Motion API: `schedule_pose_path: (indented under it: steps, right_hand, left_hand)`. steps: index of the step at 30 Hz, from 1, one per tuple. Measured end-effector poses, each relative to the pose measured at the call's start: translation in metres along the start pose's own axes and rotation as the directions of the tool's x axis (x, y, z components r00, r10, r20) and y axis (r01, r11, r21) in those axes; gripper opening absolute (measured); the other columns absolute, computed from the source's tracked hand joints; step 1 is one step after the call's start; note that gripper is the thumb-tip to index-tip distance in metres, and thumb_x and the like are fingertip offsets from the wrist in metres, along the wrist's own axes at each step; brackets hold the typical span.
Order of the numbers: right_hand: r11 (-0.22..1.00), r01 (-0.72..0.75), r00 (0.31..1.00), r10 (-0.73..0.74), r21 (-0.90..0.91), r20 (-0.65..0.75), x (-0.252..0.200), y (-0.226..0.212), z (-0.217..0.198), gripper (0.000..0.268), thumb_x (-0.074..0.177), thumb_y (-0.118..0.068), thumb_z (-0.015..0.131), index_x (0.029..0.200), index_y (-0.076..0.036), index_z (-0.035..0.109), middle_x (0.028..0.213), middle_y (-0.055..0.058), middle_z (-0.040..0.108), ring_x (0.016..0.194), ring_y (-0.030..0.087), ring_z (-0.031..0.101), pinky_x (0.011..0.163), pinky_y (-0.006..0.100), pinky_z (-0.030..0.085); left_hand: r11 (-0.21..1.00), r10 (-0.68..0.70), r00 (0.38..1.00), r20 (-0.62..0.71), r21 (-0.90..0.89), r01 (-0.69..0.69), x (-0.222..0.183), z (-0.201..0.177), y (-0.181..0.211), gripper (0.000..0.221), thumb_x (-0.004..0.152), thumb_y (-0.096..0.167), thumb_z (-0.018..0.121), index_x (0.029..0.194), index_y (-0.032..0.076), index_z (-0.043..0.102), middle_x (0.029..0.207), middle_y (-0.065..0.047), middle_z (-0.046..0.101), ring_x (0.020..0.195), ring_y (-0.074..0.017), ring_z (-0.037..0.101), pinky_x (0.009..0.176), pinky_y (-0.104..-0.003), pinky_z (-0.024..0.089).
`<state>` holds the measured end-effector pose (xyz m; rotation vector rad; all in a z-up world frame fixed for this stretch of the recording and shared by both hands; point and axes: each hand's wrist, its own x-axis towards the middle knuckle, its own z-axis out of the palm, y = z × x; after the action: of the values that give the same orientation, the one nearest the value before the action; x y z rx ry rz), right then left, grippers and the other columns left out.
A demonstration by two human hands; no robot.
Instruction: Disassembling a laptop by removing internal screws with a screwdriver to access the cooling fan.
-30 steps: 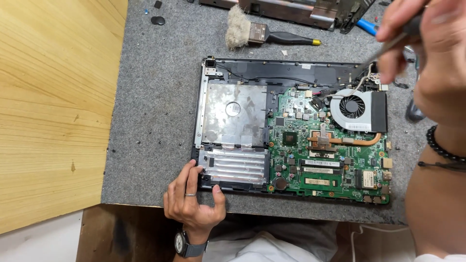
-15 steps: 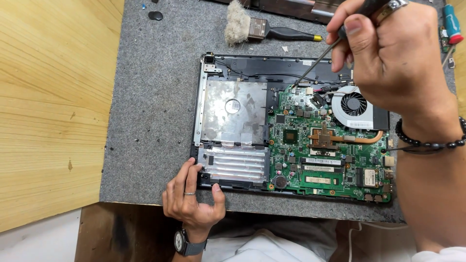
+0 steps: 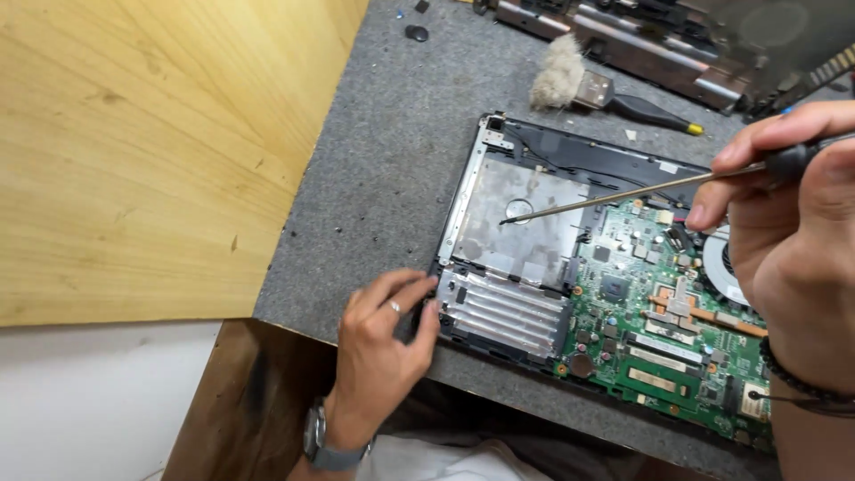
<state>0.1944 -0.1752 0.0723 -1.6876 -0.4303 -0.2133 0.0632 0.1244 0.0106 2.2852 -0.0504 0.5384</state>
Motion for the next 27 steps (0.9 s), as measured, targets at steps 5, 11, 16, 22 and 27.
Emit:
schedule_pose_path:
  steps: [5,11,16,22,27]
  right_hand:
    - [0.994,-0.085,0.995,0.081,0.069,0.067,-0.005,-0.012,0.034,0.039,0.123,-0.04,0.035,0.131,-0.003,0.043,0.12,0.017,0.058,0.085,0.022,0.069,0.082,0.024,0.061]
    - [0.977,-0.078,0.987,0.048,0.198,0.15,-0.006,-0.004,0.054,0.041,0.111,-0.025,0.041,0.12,0.014,0.048,0.106,0.029,0.059,0.079,0.037,0.072,0.076,0.037,0.065]
    - [0.971,-0.114,0.992,0.1,0.209,0.075,-0.01,0.003,0.052,0.038,0.114,-0.027,0.04,0.123,0.009,0.049,0.11,0.026,0.059,0.081,0.034,0.072,0.082,0.038,0.065]
    - [0.993,-0.096,0.995,0.096,0.071,0.008,-0.008,-0.002,0.051,0.034,0.119,-0.026,0.039,0.122,0.006,0.048,0.111,0.024,0.059,0.078,0.03,0.067,0.078,0.032,0.058]
    - [0.998,0.063,0.99,-0.059,-0.025,0.125,-0.004,-0.022,0.082,0.04,0.114,-0.023,0.038,0.114,0.015,0.049,0.1,0.028,0.058,0.066,0.031,0.066,0.061,0.033,0.055]
  left_hand:
    - [0.994,0.103,0.991,0.083,0.017,-0.105,0.04,-0.003,-0.017,0.026,0.091,-0.006,0.064,0.115,0.001,0.072,0.107,-0.011,0.07,0.096,-0.0284,0.069,0.084,-0.04,0.054]
    - [0.963,0.267,0.933,0.242,-0.104,-0.249,0.063,0.008,-0.019,0.038,0.098,0.008,0.068,0.134,0.0,0.062,0.124,-0.015,0.065,0.109,-0.0305,0.06,0.097,-0.041,0.053]
    - [0.968,0.181,0.971,0.155,-0.202,-0.148,0.064,0.017,-0.031,0.022,0.091,-0.012,0.063,0.111,-0.006,0.071,0.094,-0.014,0.072,0.081,-0.0257,0.073,0.071,-0.03,0.06]
    - [0.991,0.106,0.988,0.109,-0.089,-0.097,0.058,0.032,-0.08,0.022,0.088,0.008,0.077,0.108,0.0,0.071,0.099,-0.014,0.077,0.089,-0.0254,0.071,0.078,-0.034,0.062]
    - [0.973,0.191,0.972,0.138,-0.16,-0.168,0.059,0.03,-0.086,0.017,0.084,0.007,0.082,0.098,0.004,0.073,0.096,-0.009,0.073,0.091,-0.023,0.068,0.088,-0.036,0.055]
